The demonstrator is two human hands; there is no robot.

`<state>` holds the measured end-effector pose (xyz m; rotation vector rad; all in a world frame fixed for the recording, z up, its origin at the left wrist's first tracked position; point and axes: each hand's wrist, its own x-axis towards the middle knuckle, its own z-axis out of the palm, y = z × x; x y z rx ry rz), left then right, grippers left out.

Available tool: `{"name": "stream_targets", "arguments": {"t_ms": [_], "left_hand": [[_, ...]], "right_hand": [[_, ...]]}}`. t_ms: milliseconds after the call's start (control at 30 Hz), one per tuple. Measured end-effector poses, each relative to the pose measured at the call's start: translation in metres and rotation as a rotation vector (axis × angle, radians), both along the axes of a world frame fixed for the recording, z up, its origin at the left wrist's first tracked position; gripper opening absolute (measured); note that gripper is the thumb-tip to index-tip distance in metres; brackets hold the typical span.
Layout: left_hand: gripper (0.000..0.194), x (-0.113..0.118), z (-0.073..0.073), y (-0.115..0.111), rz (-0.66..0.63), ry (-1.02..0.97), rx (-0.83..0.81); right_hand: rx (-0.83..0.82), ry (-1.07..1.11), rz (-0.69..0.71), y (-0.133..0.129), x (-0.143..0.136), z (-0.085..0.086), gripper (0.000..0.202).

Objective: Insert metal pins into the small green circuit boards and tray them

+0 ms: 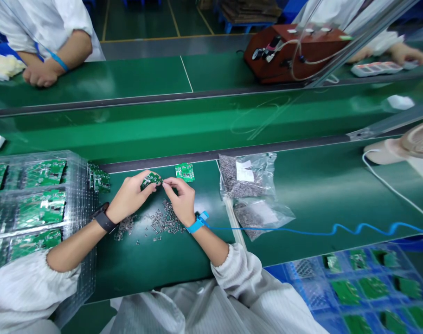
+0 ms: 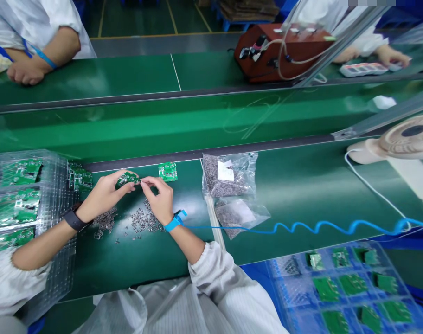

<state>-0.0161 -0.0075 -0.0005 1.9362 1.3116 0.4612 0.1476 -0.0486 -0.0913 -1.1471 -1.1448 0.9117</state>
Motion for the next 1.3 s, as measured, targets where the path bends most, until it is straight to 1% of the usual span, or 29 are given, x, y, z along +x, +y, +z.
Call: {"name": "stream_targets", "arguments": {"t_ms": [200,333,567,667,867,1033,1100,1167,1233,1300], "left_hand": [[0.020,0.002,0.002,-0.001,-0.046,0.035,0.057],[0.020,0.002,0.001,-0.002,-0.046,0.090,0.108],[0.021,0.002,0.001,-0.005,-0.081,0.121,0.128],[0.019,0.001,0.002,-0.006,-0.089,0.126,0.128],[0.017,0.000,0.002,-0.007,-0.084,0.116,0.140],[0.020,0.001,0.001,-0.008,-0.073,0.092,0.125],[0.021,0.001,0.000,-0.006,-0.061,0.034,0.066],[0.023,0.002,-0.002,0.000,-0.020,-0.131,-0.096],[0.027,0.002,-0.003,0.008,0.096,-0.361,-0.285],[0.033,0.000,-0.002,0.017,0.263,-0.551,-0.389]], "right_hand": [[0.006,-0.057,0.033,-0.003,0.002,0.008,0.013],[-0.001,-0.061,0.026,-0.002,0.002,0.008,0.012],[0.015,-0.120,0.032,-0.002,0.004,0.009,0.013],[-0.007,-0.093,0.040,-0.002,0.004,0.007,0.013],[-0.082,0.082,0.082,-0.002,0.002,0.002,0.012],[-0.085,0.093,0.071,-0.003,0.001,0.003,0.010],[-0.096,0.117,0.070,-0.002,0.002,0.004,0.011],[-0.103,0.155,0.066,-0.001,0.003,0.006,0.013],[-0.100,0.167,0.073,0.000,0.004,0.008,0.018],[-0.093,0.099,0.103,-0.001,0.005,0.009,0.017]]}}
